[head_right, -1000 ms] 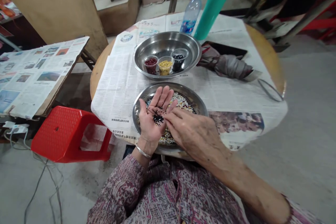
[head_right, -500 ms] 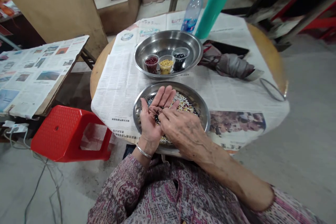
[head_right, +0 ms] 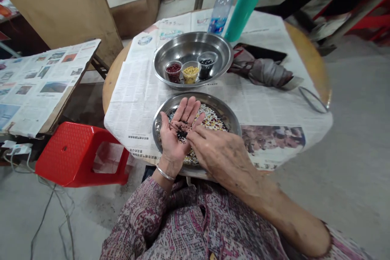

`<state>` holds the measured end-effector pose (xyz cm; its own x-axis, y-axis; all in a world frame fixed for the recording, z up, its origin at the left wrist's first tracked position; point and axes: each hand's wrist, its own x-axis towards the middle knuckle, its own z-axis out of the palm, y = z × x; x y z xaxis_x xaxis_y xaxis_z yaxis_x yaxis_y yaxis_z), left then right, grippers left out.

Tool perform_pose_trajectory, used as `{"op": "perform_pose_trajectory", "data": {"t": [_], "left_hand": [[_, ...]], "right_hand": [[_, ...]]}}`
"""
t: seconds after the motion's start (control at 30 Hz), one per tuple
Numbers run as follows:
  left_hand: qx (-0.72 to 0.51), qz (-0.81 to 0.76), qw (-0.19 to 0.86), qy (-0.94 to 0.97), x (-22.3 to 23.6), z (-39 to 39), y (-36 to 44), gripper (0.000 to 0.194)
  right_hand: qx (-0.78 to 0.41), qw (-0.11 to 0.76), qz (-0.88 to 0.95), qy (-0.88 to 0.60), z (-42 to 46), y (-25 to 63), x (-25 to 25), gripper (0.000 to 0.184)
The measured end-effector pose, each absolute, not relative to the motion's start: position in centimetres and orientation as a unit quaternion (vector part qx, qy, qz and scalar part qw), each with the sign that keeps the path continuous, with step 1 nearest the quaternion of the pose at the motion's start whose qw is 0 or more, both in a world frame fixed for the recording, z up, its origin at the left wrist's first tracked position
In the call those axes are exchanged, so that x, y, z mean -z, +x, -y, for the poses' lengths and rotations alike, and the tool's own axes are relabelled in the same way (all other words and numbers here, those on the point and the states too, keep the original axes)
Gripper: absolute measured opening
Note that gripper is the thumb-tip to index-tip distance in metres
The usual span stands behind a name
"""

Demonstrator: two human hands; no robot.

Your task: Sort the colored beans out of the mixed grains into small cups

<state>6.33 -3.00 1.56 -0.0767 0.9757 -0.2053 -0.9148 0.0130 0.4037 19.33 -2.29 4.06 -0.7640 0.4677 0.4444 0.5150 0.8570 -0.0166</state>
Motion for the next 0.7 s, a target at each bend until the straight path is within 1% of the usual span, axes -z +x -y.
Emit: {"op": "perform_pose_trajectory", "data": {"t": [0.17,0.37,0.5,0.7], "left_hand": [[-0.702,-0.211,0.679,0.046,-1.7,3.0,6.4,0.072],[-0.701,-0.204,0.683,0.042,-1.9,3.1,6.3,0.072],[-0.701,-0.217,0.678,0.048,-2.0,3.1,6.3,0.073],[-0.707,-0.19,0.677,0.078,-1.2,3.1,6.3,0.074]], "right_hand": [[0.055,0.21,0.941,-0.26,2.5,18.6,-3.6,0.019],[0.064,0.2,0.952,-0.224,2.4,18.4,-3.8,0.017],[0.074,0.172,0.959,-0.212,2.2,18.4,-4.0,0.016],[0.048,0.138,0.97,-0.195,1.5,18.7,-2.6,0.022]]}}
